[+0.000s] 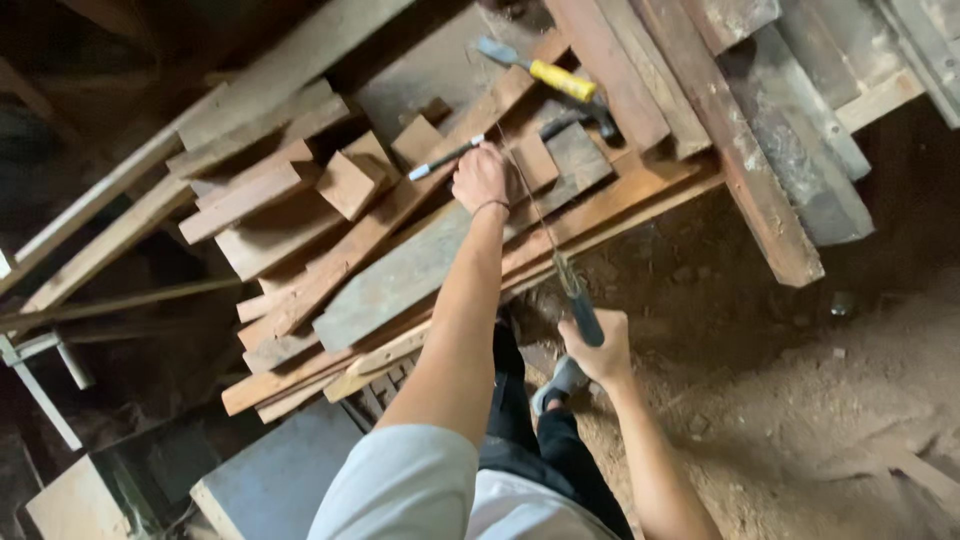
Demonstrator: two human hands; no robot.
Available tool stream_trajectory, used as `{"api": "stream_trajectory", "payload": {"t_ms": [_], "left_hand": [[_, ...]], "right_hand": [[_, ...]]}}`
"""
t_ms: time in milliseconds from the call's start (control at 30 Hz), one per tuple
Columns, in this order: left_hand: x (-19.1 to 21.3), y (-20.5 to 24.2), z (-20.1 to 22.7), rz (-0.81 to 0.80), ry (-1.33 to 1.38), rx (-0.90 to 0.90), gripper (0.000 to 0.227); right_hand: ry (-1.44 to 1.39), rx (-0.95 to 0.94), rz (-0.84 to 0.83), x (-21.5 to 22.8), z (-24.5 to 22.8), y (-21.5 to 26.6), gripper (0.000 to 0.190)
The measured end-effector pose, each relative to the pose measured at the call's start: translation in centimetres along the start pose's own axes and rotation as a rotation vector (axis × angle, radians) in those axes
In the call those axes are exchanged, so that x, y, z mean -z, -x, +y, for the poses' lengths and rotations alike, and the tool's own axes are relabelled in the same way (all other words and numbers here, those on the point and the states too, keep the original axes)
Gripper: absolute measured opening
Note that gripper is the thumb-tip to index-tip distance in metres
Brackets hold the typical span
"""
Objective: The person uses a hand saw to cut a small wooden block on a workbench. They hold the block with one hand and saw with the other, completing the cut and separating the pieces.
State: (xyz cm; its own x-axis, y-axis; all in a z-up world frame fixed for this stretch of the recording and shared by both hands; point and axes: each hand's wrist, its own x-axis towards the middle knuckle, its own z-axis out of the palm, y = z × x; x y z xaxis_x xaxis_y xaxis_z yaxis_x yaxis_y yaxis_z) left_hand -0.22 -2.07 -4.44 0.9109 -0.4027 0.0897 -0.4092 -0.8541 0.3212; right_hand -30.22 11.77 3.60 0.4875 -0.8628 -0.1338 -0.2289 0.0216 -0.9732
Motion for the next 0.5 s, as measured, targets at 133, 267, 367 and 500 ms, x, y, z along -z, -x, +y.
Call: {"api": "stream_trajectory", "payload": {"t_ms": [133,267,367,500], "left_hand": [[0.7,0.5,-0.1,-0.038,0.082,0.035,0.052],[2.2,0.9,0.5,-0.043,0.067,-0.015,0.053],[2.6,1.0,0.4,-0.049,0.074,-0.047,0.053],[2.0,0.7,0.5,-0.045,0.046,-0.049,0.053]], "right_hand": [[0.047,0.015,0.005,1.4,1.1,4.2,0.035],[0.11,-0.081,0.013,4.4,2.0,12.0,0.038],[0.157,0.026,0.011,4.7,2.5,12.1,0.041],[0.081,-0.105,-0.088,1.2,2.7,3.8,0.039]]}}
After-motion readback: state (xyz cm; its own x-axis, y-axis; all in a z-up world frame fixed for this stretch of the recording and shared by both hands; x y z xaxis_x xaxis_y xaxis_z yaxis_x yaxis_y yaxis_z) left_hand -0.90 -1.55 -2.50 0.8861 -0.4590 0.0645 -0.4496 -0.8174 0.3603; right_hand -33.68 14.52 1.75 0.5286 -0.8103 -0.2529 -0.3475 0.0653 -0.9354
